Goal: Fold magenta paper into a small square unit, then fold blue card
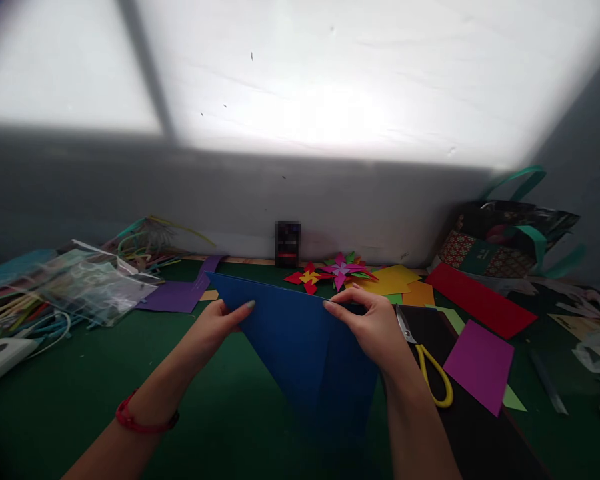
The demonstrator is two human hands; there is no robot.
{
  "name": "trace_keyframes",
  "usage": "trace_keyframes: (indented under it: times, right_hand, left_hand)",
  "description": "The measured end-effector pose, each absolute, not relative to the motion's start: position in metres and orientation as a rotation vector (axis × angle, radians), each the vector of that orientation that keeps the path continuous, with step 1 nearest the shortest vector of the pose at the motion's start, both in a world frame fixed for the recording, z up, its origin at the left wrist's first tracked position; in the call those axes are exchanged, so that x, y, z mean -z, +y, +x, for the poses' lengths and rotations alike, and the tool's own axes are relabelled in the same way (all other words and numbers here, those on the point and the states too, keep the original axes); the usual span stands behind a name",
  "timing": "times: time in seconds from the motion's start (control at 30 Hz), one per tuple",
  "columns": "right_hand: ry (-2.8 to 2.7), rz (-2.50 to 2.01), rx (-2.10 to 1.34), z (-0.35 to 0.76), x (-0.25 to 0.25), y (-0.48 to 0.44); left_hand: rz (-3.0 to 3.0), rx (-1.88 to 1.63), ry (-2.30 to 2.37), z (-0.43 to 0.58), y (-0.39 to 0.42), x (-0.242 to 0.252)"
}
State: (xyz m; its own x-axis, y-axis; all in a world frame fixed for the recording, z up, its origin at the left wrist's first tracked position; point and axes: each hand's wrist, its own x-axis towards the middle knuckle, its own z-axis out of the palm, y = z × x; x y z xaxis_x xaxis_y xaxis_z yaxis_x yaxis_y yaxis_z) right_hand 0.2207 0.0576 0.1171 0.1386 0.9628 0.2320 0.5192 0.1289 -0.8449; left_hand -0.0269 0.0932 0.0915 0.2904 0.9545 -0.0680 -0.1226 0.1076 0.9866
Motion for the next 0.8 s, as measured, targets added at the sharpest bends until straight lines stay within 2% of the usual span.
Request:
trace_keyframes:
  times: [0.8]
  right_hand:
    - [-1.421, -1.465, -0.612, 0.2175, -0.1178, 0.0569]
  left_hand:
    - [1.335, -0.597, 0.750, -0.0216, 0.0841, -0.0856]
